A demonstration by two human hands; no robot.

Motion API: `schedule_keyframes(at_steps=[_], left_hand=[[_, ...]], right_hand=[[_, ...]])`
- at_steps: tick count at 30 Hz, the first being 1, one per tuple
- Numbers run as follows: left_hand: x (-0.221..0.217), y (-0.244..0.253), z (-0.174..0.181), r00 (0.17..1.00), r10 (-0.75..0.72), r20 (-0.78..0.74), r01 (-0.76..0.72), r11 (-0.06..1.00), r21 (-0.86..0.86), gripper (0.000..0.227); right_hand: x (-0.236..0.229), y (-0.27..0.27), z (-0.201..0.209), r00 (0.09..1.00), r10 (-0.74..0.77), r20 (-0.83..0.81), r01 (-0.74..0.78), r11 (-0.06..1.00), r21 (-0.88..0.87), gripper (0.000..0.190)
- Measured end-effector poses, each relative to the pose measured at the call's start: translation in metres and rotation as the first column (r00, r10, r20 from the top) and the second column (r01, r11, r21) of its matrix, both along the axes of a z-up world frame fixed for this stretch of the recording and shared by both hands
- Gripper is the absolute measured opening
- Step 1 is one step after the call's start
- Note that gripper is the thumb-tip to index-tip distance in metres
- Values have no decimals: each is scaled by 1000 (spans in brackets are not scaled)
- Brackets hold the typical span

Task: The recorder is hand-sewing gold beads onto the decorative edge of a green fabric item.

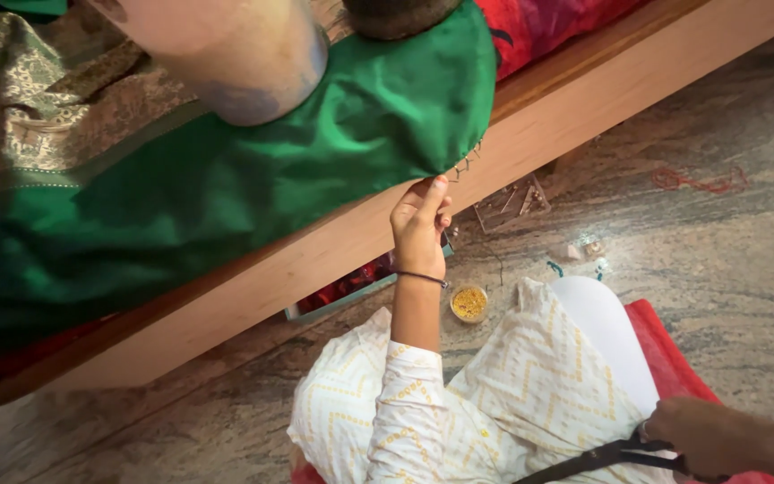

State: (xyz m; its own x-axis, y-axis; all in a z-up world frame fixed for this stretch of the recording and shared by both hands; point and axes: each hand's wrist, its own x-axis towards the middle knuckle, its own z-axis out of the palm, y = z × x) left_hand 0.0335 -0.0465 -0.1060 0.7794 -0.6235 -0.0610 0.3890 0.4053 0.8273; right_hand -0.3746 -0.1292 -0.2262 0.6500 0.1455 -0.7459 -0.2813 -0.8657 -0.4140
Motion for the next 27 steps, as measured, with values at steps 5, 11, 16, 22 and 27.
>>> schedule_keyframes(at_steps=[5, 11, 16, 22, 27], left_hand=[[3, 1, -12, 998, 51, 37, -53, 997, 53, 15], [-1, 8, 3, 999, 35, 37, -35, 999, 10, 7], [-3, 4, 4, 980, 95, 173, -105, 993, 47, 5], [-16, 15, 1, 955, 136, 265, -172, 978, 121, 8], [-16, 23, -8, 965, 117, 233, -152, 979, 139, 9]], right_hand=[[-37, -44, -64, 941, -74, 330, 17, 985, 172, 36], [14, -87, 12, 942, -279, 185, 296, 953, -69, 35], [61, -90, 85, 775, -580, 252, 604, 797, -25, 42], [112, -83, 150, 694, -470, 544, 577, 816, -31, 56], [138, -75, 181, 678, -477, 559, 595, 803, -36, 58]])
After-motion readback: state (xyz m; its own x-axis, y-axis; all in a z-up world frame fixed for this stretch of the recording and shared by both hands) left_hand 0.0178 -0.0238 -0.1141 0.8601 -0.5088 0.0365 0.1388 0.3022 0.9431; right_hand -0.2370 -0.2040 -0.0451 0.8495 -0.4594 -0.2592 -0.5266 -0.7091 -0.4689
